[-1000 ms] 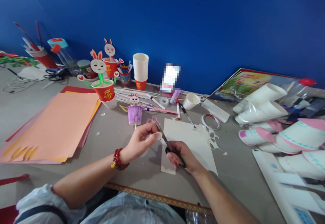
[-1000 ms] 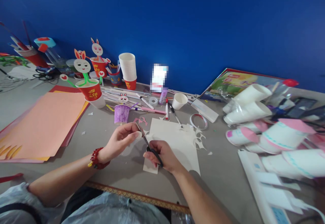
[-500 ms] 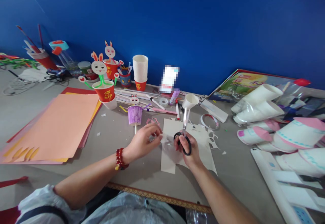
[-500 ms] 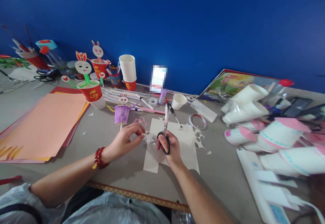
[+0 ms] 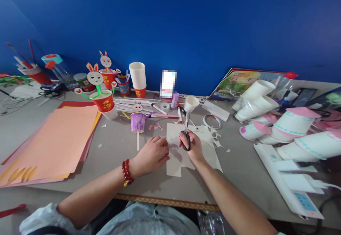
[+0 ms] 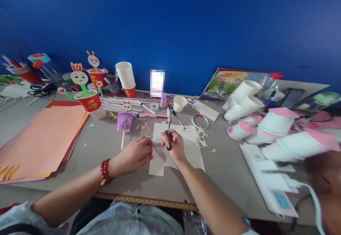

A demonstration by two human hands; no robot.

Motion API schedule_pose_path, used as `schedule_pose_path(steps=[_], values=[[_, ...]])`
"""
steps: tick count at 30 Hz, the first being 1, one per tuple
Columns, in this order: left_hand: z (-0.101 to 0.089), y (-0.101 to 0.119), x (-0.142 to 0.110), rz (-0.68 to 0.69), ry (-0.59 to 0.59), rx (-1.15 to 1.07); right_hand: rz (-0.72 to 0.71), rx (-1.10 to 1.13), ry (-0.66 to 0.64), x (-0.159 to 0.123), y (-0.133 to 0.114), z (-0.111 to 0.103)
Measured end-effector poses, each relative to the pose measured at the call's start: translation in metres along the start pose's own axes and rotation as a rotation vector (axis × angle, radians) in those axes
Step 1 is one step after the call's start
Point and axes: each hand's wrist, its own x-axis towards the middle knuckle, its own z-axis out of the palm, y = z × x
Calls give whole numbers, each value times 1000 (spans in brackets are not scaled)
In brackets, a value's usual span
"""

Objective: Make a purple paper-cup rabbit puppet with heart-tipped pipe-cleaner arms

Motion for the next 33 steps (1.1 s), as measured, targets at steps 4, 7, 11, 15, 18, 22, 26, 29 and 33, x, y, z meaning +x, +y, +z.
schedule_pose_path(steps=[4, 7, 11, 15, 18, 22, 26, 29, 33], values=[[8, -4, 0, -55, 81, 41, -15, -23, 20, -1, -4, 0], [14, -11, 4, -86, 158, -4, -22, -35, 29, -1, -6, 0], [19, -17, 11, -147, 173, 14, -29, -51, 27, -2, -8, 0], [16, -12, 17, -188, 88, 129, -32, -61, 15, -3, -10, 1], [11, -4, 23, -181, 20, 250, -22, -55, 4, -3, -9, 2], [7, 4, 32, -128, -66, 402, -16, -36, 1, -3, -6, 2], [10, 8, 38, -58, -126, 458, -2, 3, -2, -4, -6, 2], [10, 9, 39, -26, -152, 479, -6, 17, 3, -5, -9, 3], [5, 5, 40, 5, -148, 488, -11, 34, -1, -4, -10, 3]])
